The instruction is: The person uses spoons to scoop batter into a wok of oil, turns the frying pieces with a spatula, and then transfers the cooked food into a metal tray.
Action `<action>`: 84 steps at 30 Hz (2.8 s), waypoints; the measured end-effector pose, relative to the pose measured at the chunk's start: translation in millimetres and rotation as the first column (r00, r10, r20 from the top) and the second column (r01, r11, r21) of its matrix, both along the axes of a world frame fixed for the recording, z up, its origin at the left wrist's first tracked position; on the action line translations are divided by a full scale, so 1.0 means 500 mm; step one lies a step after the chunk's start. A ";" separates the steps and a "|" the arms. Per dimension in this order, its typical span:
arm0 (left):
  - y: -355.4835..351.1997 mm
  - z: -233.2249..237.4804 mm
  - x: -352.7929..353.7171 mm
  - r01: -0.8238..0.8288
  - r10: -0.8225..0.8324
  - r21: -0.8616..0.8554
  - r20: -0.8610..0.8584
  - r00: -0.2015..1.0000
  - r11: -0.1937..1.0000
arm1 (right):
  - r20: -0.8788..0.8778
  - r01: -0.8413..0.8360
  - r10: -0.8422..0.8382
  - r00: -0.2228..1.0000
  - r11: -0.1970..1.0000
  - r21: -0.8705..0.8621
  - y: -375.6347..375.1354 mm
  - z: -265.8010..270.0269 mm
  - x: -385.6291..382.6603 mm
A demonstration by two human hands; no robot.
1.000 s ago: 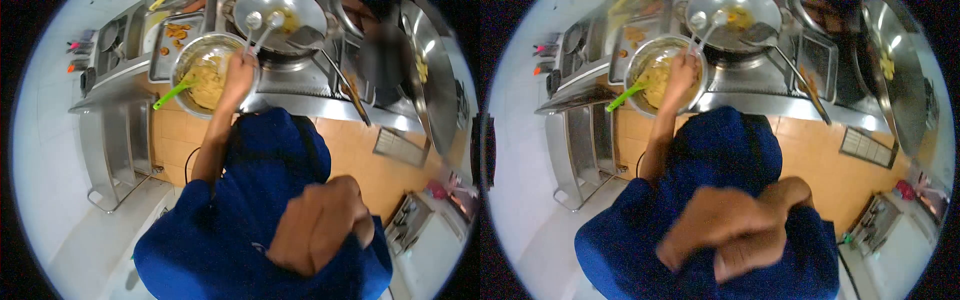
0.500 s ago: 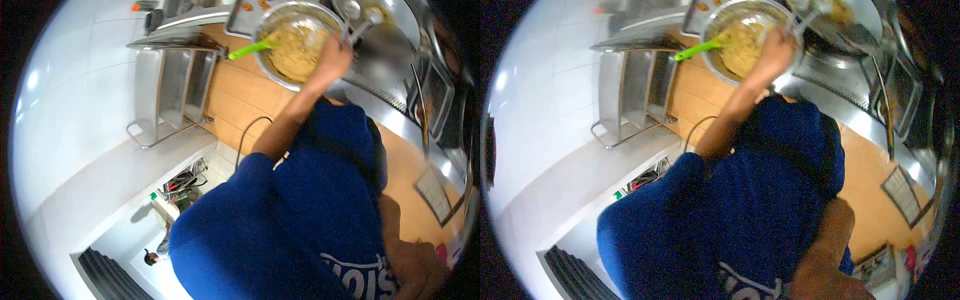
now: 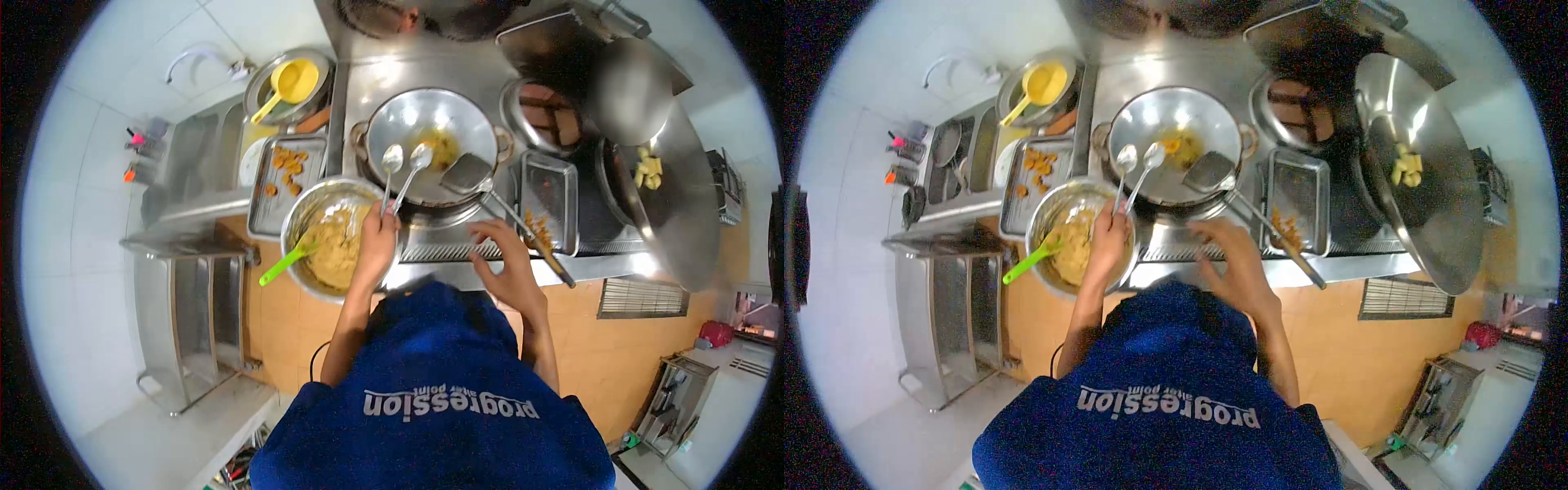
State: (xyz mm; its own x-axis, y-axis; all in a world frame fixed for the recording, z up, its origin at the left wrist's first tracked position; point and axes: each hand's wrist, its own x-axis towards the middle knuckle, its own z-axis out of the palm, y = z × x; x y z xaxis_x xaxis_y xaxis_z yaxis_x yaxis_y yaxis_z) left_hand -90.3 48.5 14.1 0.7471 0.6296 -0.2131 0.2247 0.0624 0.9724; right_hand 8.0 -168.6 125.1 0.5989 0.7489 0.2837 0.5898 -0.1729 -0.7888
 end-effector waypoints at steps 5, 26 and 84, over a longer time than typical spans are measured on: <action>0.020 -0.022 0.035 -0.008 0.008 0.008 -0.041 0.999 1.000 | 0.395 0.400 -0.271 0.878 0.870 -0.290 -0.134 -0.276 0.119; 0.055 -0.050 0.081 0.021 0.000 0.176 -0.120 0.993 0.984 | 0.435 0.562 -0.386 0.814 0.716 -0.415 -0.228 -0.367 0.148; 0.151 0.057 0.095 0.314 0.069 0.604 -0.524 0.849 0.732 | 0.032 0.280 -0.327 0.944 0.749 -0.601 -0.006 -0.236 0.091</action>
